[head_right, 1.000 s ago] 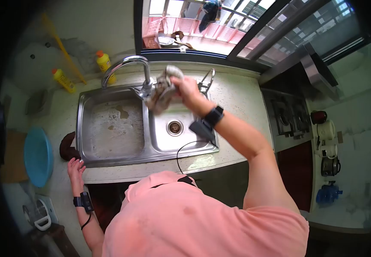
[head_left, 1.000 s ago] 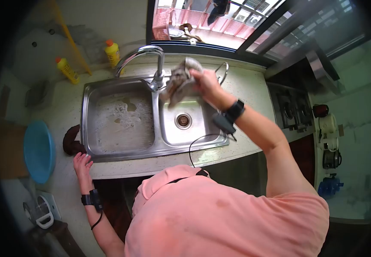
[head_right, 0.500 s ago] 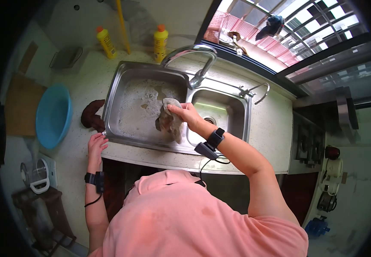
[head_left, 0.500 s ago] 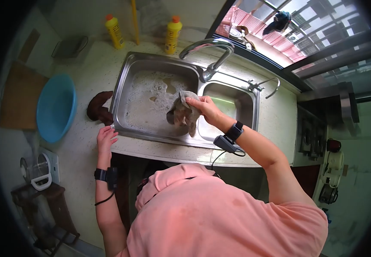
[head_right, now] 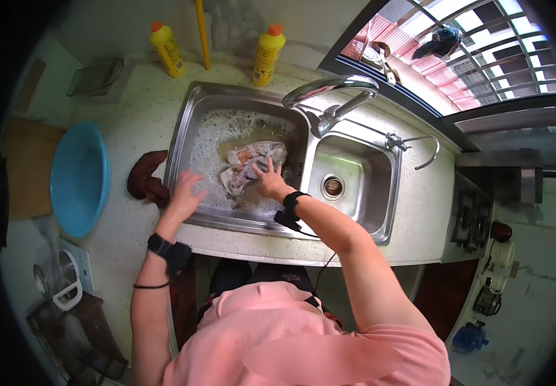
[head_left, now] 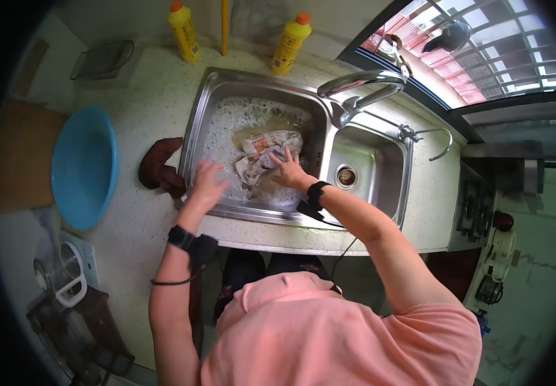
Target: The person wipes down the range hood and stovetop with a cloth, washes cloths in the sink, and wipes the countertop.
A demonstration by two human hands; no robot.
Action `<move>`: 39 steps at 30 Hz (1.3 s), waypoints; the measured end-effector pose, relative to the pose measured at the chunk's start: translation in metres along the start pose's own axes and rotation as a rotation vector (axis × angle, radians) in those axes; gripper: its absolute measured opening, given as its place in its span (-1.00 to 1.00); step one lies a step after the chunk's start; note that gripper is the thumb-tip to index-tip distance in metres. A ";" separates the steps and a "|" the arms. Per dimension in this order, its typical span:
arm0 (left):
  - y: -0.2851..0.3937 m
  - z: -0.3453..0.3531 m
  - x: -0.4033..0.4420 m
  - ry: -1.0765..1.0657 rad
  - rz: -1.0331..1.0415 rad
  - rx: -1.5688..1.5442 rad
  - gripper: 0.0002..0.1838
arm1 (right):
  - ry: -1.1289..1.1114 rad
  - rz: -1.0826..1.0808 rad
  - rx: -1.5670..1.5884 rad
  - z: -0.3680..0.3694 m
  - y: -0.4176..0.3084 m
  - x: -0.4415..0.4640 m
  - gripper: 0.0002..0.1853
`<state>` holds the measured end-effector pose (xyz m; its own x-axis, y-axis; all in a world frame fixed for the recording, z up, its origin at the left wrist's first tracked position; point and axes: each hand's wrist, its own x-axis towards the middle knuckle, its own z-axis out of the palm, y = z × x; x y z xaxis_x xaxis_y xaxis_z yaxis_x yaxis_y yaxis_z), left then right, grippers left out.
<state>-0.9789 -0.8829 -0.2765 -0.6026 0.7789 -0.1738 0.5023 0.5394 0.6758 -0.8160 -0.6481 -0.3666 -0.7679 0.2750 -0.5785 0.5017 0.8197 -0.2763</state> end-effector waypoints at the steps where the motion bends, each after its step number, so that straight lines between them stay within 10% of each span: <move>1: 0.010 0.011 0.013 -0.108 0.008 0.057 -0.48 | -0.021 -0.006 -0.039 0.015 0.003 0.014 -0.09; 12: -0.031 0.139 0.093 -0.616 -0.152 0.137 -0.19 | -0.344 -0.061 0.021 0.056 -0.002 0.033 -0.15; 16: -0.072 0.146 0.111 -0.427 -0.394 -0.317 -0.35 | -0.416 0.070 0.561 0.073 0.021 0.029 -0.41; 19: -0.104 0.163 0.138 -0.269 -0.582 -0.018 -0.47 | -0.101 0.595 0.796 0.115 0.040 0.042 -0.51; 21: -0.115 0.210 0.132 0.209 -0.556 0.045 -0.41 | 0.096 0.795 1.114 0.111 0.032 0.040 -0.46; 22: -0.080 0.190 0.130 -0.166 -0.333 0.386 -0.36 | 0.151 0.820 1.356 0.086 0.018 0.024 -0.37; 23: -0.007 0.165 0.121 -0.011 -0.713 0.060 -0.36 | 0.207 0.848 1.582 0.056 0.002 0.006 -0.27; 26: -0.007 0.209 0.118 -0.060 -0.200 -0.115 -0.46 | -0.133 0.579 2.166 0.054 0.007 0.017 -0.10; 30: 0.026 0.205 0.107 -0.172 -0.145 -0.756 -0.67 | -0.123 0.465 2.283 0.079 0.025 0.040 -0.03; 39: 0.070 0.165 0.091 -0.112 -0.023 -0.893 -0.70 | -0.131 0.355 2.474 0.034 0.002 0.019 -0.48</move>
<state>-0.8962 -0.7212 -0.3631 -0.5193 0.8227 -0.2313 -0.2063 0.1419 0.9681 -0.8162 -0.6586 -0.4038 -0.6278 0.1136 -0.7701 -0.0342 -0.9924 -0.1185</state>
